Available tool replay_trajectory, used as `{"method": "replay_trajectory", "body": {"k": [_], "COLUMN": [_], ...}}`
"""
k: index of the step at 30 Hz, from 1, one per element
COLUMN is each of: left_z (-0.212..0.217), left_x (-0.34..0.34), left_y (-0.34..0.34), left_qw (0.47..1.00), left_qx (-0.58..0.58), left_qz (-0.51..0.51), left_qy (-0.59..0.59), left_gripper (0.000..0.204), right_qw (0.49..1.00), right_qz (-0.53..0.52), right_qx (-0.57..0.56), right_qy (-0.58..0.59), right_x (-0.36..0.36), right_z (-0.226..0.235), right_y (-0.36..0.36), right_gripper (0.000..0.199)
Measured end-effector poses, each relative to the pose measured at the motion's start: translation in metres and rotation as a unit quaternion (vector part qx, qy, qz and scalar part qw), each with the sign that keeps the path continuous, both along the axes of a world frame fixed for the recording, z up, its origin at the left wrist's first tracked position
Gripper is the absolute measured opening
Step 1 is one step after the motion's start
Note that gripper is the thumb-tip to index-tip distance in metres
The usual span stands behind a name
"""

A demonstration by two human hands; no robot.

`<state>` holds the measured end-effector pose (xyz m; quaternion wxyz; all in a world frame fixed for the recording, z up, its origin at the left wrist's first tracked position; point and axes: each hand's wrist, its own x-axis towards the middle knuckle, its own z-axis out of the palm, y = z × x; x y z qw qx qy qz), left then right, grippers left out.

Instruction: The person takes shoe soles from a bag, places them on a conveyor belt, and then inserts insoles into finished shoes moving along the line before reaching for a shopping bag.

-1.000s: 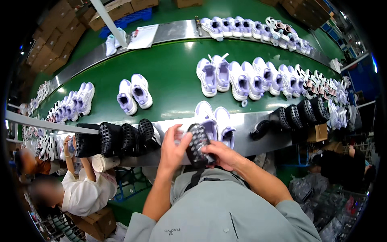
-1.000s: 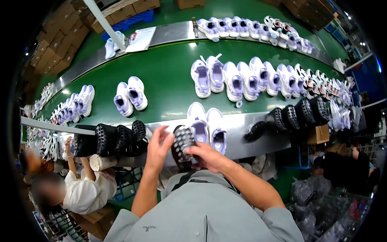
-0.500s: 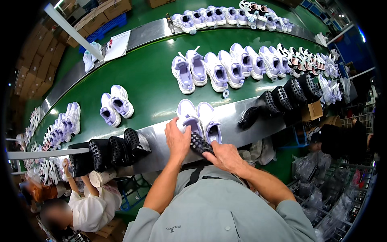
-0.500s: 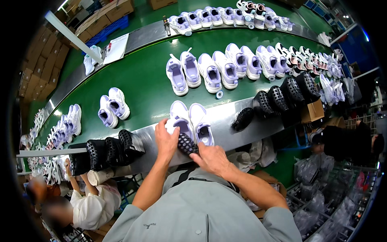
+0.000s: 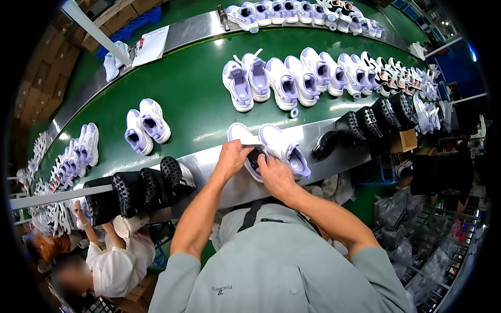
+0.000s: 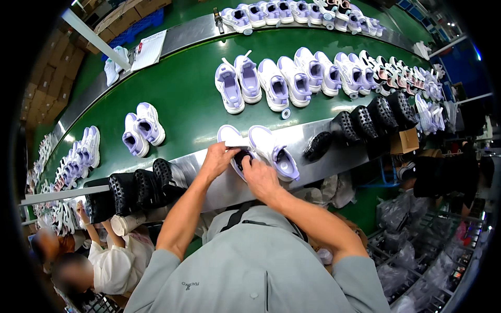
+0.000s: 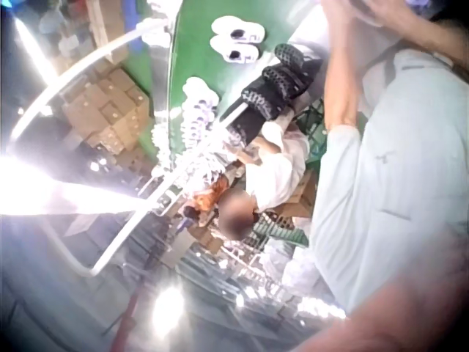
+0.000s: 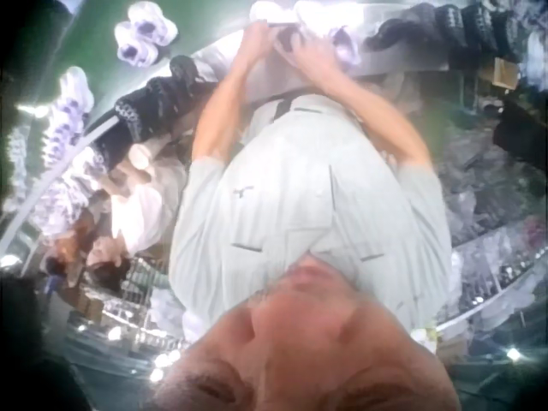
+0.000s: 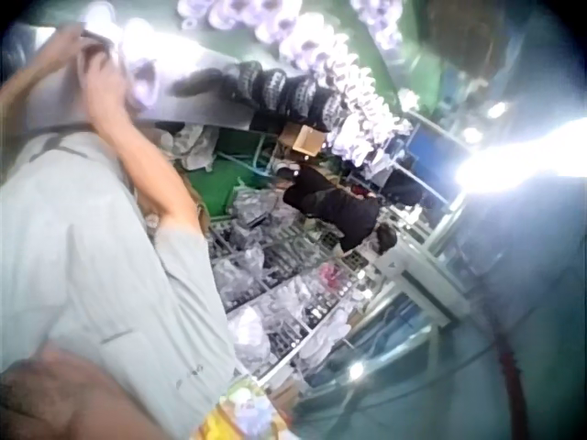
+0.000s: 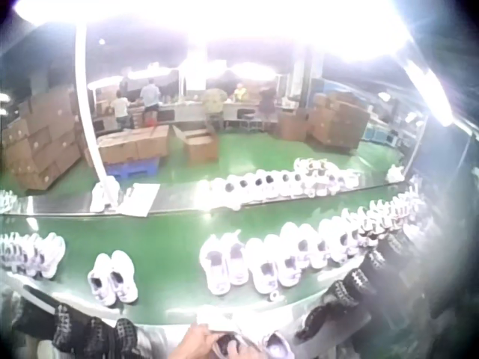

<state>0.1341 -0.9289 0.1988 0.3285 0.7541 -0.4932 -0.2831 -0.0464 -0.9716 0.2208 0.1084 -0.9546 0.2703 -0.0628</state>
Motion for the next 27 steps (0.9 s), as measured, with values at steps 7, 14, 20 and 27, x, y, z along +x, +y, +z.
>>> {"method": "replay_trajectory", "body": {"k": [7, 14, 20, 27], "left_z": [0.018, 0.012, 0.011, -0.017], "left_x": [-0.002, -0.021, -0.051, -0.045], "left_y": [-0.005, 0.018, 0.043, 0.066], "left_qw": [0.995, 0.987, 0.989, 0.987], "left_qx": [0.018, -0.085, -0.146, -0.04], "left_qz": [-0.03, 0.004, 0.014, 0.138], "left_qy": [0.097, 0.134, 0.015, -0.074], "left_gripper": [0.024, 0.029, 0.054, 0.043], "right_qw": [0.995, 0.963, 0.934, 0.947], "right_qz": [0.023, -0.135, -0.179, -0.001], "right_qx": [-0.037, 0.136, 0.31, 0.25], "right_qy": [-0.091, -0.189, -0.001, -0.203], "right_x": [0.007, -0.014, 0.01, 0.019], "right_z": [-0.037, -0.019, -0.027, -0.028], "right_y": [-0.012, -0.007, -0.016, -0.035], "right_gripper": [0.026, 0.053, 0.064, 0.049]}}
